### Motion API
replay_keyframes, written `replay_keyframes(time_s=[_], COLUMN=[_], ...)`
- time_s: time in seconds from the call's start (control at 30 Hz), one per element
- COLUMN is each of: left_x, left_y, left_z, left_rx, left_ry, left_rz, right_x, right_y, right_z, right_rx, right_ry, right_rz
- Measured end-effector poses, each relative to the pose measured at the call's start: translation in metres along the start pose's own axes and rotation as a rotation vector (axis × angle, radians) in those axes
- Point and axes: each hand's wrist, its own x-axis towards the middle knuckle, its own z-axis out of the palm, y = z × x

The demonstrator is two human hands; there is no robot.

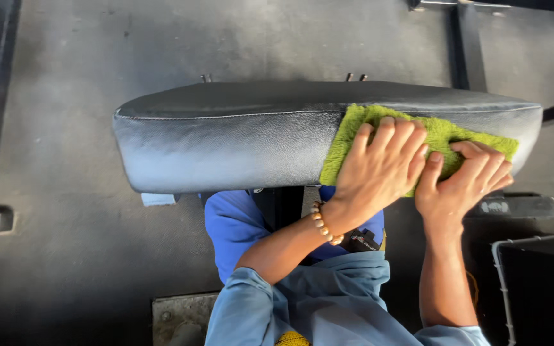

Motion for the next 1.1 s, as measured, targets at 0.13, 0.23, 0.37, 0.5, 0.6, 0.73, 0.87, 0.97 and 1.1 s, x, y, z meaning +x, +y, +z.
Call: replay_keyframes(time_s=[0.13,0.23,0.37,0.5,0.6,0.73,0.87,0.97,1.1], left_x=[0.017,0.017,0.003,-0.015,-0.045,-0.053,-0.042,-0.015,0.017], left_y=[-0.018,-0.043,-0.098,-0.172,-0.217,-0.216,-0.179,-0.142,-0.080], left_z=[-0.047,-0.069,-0.079,-0.128,-0.151,-0.165,-0.143,-0.118,-0.071], left_rx=[0.034,0.055,0.062,0.239,0.398,0.511,0.632,0.474,0.188], left_ry=[-0.140,-0.110,-0.062,-0.027,-0.056,-0.093,-0.156,-0.157,-0.113], left_rz=[0.065,0.030,-0.095,-0.207,-0.310,-0.291,-0.331,-0.266,-0.080], right_x=[0.032,0.048,0.066,0.094,0.096,0.095,0.096,0.097,0.083], right_y=[-0.048,-0.077,-0.118,-0.204,-0.257,-0.261,-0.227,-0.172,-0.083], right_z=[-0.012,-0.008,0.013,0.026,0.041,0.045,0.028,0.023,0.009], right_rx=[0.005,0.034,0.085,0.238,0.298,0.342,0.466,0.437,0.346], right_ry=[-0.005,-0.009,-0.105,-0.126,-0.146,-0.167,-0.212,-0.237,-0.185], right_rz=[0.111,0.005,-0.125,-0.276,-0.355,-0.391,-0.384,-0.329,-0.203])
